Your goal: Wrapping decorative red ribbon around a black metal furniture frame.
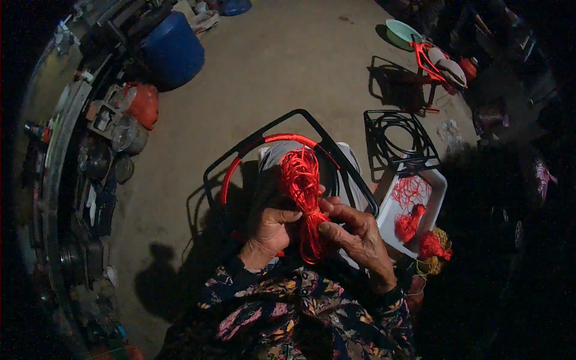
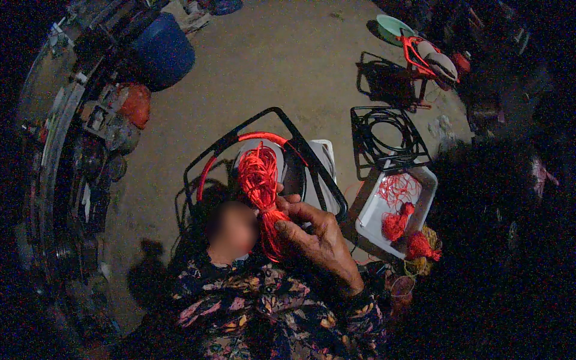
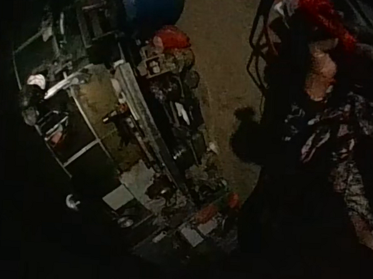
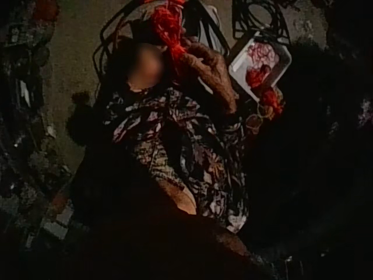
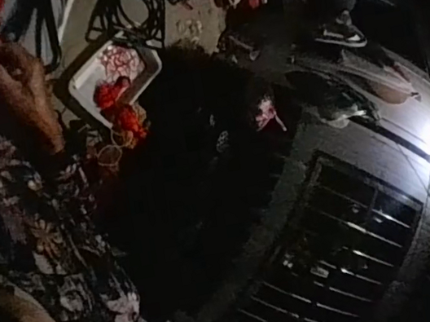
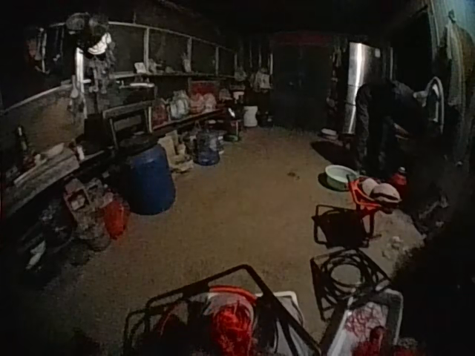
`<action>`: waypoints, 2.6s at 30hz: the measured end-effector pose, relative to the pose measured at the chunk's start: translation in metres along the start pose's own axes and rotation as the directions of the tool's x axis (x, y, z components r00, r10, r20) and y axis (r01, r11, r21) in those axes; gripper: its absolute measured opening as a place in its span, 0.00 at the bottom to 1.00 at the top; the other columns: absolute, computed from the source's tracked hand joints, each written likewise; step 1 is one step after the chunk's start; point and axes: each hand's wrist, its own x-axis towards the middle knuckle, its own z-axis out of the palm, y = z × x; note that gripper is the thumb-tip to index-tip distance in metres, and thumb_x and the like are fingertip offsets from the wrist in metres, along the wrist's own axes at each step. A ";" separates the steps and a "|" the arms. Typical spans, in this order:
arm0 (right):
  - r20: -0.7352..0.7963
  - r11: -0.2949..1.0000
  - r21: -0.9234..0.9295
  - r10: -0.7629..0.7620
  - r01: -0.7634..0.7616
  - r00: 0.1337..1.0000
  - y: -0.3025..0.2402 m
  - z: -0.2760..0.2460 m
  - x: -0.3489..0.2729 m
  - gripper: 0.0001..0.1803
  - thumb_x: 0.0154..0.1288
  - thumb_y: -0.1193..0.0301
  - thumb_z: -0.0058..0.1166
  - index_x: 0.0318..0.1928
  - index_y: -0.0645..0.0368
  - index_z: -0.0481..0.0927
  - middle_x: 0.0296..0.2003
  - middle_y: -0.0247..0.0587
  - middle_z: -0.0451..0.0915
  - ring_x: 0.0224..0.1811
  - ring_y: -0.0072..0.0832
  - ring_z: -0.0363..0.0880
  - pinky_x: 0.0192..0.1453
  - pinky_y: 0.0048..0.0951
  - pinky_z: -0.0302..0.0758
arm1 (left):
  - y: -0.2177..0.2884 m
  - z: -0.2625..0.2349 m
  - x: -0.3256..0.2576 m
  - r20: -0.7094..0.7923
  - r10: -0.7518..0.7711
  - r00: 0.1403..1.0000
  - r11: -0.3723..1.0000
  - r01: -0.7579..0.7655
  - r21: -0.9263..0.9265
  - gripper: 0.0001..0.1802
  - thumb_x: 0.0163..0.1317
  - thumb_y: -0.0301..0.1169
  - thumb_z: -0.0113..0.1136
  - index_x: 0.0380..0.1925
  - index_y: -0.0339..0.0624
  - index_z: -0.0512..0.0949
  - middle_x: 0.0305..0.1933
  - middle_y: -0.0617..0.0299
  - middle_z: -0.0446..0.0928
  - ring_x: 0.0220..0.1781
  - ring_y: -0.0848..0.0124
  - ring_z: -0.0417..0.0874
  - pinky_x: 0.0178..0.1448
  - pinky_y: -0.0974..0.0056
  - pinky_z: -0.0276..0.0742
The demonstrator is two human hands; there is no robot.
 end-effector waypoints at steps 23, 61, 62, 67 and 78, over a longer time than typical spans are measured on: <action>-0.280 0.930 0.346 -0.024 0.124 0.960 0.034 -0.007 0.013 0.14 0.68 0.66 0.49 0.43 0.65 0.79 0.35 0.32 0.78 0.35 0.16 0.71 0.42 0.18 0.69 | -0.006 -0.016 -0.005 -0.104 0.280 0.954 0.858 -0.200 0.474 0.24 0.50 0.34 0.68 0.47 0.38 0.76 0.47 0.60 0.78 0.50 0.67 0.77 0.60 0.60 0.69; 0.079 0.989 0.132 -0.079 0.068 0.994 0.019 0.015 0.007 0.20 0.62 0.62 0.58 0.49 0.61 0.75 0.33 0.29 0.76 0.35 0.18 0.73 0.40 0.20 0.71 | -0.005 0.025 -0.013 0.001 0.214 0.977 0.787 -0.173 0.592 0.23 0.59 0.37 0.59 0.52 0.38 0.74 0.48 0.61 0.77 0.48 0.73 0.77 0.54 0.68 0.70; 0.080 0.989 0.131 -0.082 0.071 0.993 0.023 0.014 0.006 0.20 0.62 0.62 0.58 0.49 0.61 0.75 0.33 0.29 0.76 0.35 0.18 0.73 0.40 0.20 0.71 | -0.002 0.027 -0.013 0.043 0.112 0.993 0.783 -0.115 0.611 0.24 0.59 0.37 0.59 0.53 0.37 0.73 0.50 0.60 0.77 0.48 0.72 0.77 0.55 0.67 0.70; 0.143 0.886 -0.103 -0.436 0.451 0.889 0.046 0.005 0.013 0.14 0.65 0.71 0.52 0.50 0.62 0.74 0.46 0.34 0.74 0.47 0.22 0.72 0.53 0.25 0.70 | -0.005 0.015 -0.015 -0.025 0.049 0.998 0.566 -0.007 0.824 0.22 0.57 0.40 0.60 0.45 0.34 0.77 0.48 0.56 0.77 0.50 0.69 0.78 0.57 0.65 0.70; 0.196 0.984 0.176 -0.062 0.027 0.979 0.040 0.015 0.009 0.24 0.66 0.60 0.52 0.56 0.61 0.70 0.50 0.39 0.73 0.54 0.28 0.68 0.60 0.28 0.63 | -0.011 0.030 -0.001 -0.057 0.071 0.996 0.860 -0.033 0.509 0.25 0.58 0.48 0.60 0.38 0.33 0.80 0.41 0.57 0.81 0.42 0.71 0.82 0.50 0.67 0.75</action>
